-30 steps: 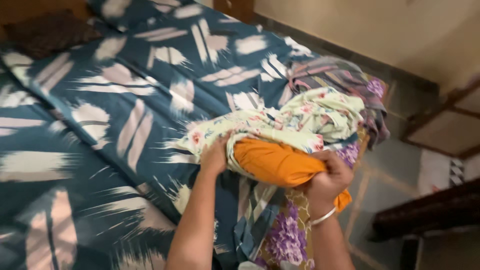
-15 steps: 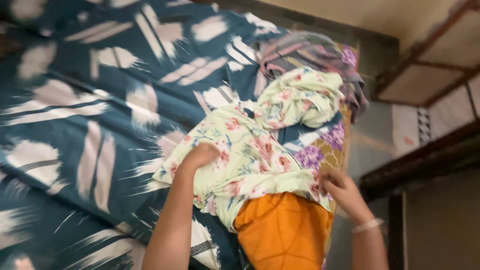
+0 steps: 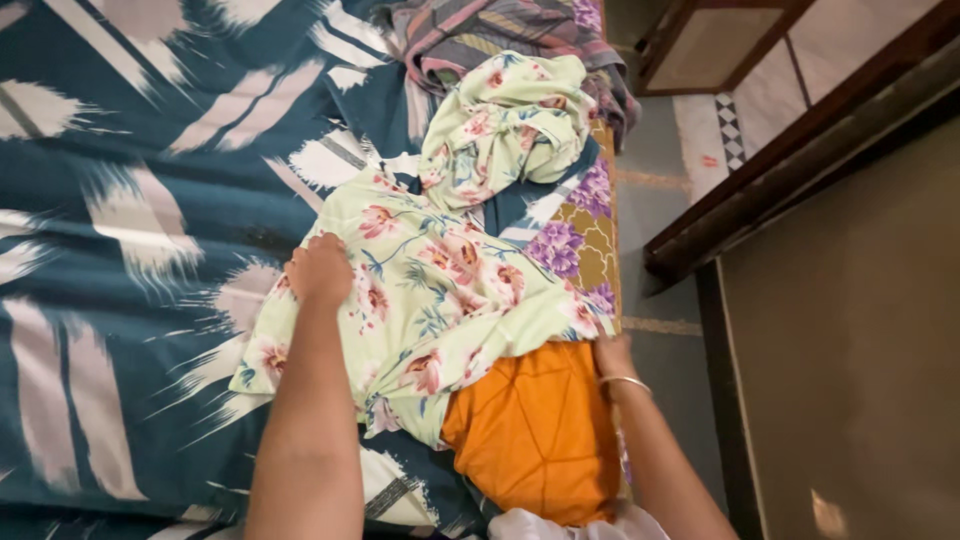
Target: The person inserts a pillow into a floral pillowcase on a bed, then smooths and adjusts the case. They place the finished pillow on the bed and briefly handle other folded linens.
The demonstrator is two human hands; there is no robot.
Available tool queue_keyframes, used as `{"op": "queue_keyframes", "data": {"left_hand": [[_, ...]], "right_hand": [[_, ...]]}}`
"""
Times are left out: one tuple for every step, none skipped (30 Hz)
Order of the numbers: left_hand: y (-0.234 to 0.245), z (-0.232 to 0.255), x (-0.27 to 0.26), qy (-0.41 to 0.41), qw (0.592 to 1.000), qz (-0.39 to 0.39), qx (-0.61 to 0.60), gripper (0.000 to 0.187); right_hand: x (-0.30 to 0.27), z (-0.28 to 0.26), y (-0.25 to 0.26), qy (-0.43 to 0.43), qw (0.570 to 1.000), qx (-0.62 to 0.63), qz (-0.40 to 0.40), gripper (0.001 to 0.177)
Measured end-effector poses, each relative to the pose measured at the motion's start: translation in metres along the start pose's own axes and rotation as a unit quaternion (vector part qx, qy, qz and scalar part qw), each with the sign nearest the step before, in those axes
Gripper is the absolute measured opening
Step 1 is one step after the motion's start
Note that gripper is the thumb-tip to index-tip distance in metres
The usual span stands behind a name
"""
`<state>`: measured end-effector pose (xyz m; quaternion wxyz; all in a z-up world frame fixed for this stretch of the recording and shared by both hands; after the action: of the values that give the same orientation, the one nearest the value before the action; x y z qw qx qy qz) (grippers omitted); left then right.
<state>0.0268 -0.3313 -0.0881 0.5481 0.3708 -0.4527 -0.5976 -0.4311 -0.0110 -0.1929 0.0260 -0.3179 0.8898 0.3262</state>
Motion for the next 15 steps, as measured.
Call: {"op": "queue_keyframes", "data": {"left_hand": [[-0.003, -0.004, 0.005, -0.003, 1.0, -0.012, -0.021, 0.032], [-0.006, -0.008, 0.007, 0.003, 0.996, 0.007, -0.09, 0.032], [-0.005, -0.013, 0.011, 0.012, 0.987, 0.029, -0.156, 0.032], [-0.004, -0.019, 0.015, 0.02, 0.974, 0.051, -0.222, 0.033], [0.0, -0.029, 0.019, 0.022, 0.949, 0.098, -0.298, 0.031], [0.006, -0.04, 0.026, 0.023, 0.917, 0.144, -0.371, 0.03], [0.016, -0.056, 0.031, 0.025, 0.878, 0.193, -0.438, 0.03], [0.026, -0.071, 0.035, 0.027, 0.84, 0.226, -0.492, 0.028], [0.038, -0.09, 0.036, 0.029, 0.798, 0.26, -0.542, 0.026], [0.055, -0.114, 0.032, 0.066, 0.777, 0.288, -0.556, 0.026], [0.072, -0.13, 0.024, 0.1, 0.754, 0.315, -0.568, 0.026], [0.091, -0.142, 0.008, 0.116, 0.795, 0.336, -0.492, 0.028], [0.112, -0.154, -0.013, 0.132, 0.829, 0.352, -0.413, 0.029], [0.132, -0.161, -0.03, 0.148, 0.857, 0.366, -0.332, 0.031], [0.145, -0.159, -0.041, 0.169, 0.874, 0.353, -0.286, 0.032]], "right_hand": [[-0.003, -0.007, -0.003, 0.015, 0.999, 0.012, 0.029, 0.068], [-0.008, -0.018, -0.003, 0.02, 0.998, 0.039, 0.052, 0.061], [-0.011, -0.036, 0.0, 0.038, 0.996, 0.057, 0.06, 0.058], [-0.016, -0.056, 0.005, 0.055, 0.993, 0.075, 0.067, 0.056], [-0.02, -0.077, 0.013, 0.073, 0.991, 0.091, 0.071, 0.054], [-0.022, -0.1, 0.022, 0.094, 0.985, 0.129, 0.062, 0.048], [-0.023, -0.124, 0.026, 0.115, 0.978, 0.169, 0.048, 0.043], [-0.022, -0.146, 0.037, 0.153, 0.974, 0.155, 0.058, 0.043], [-0.019, -0.166, 0.05, 0.19, 0.969, 0.141, 0.066, 0.042], [-0.016, -0.181, 0.064, 0.176, 0.973, 0.134, 0.067, 0.044], [-0.012, -0.194, 0.078, 0.162, 0.976, 0.129, 0.069, 0.045], [-0.005, -0.209, 0.092, 0.184, 0.969, 0.142, 0.078, 0.047], [0.004, -0.221, 0.1, 0.206, 0.962, 0.155, 0.091, 0.049], [0.017, -0.231, 0.096, 0.169, 0.969, 0.167, 0.071, 0.05], [0.032, -0.238, 0.095, 0.13, 0.974, 0.177, 0.054, 0.052]]}}
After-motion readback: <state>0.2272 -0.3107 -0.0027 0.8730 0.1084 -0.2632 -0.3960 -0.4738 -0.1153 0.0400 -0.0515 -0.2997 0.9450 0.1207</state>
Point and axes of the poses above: each hand's wrist, its own x-axis towards the middle knuckle, its own y-axis out of the back of the hand, z = x × y, the point moved 2 cm from there along x, towards the middle knuckle, and after that the axes turned 2 degrees about -z, right-handed, at the moved point
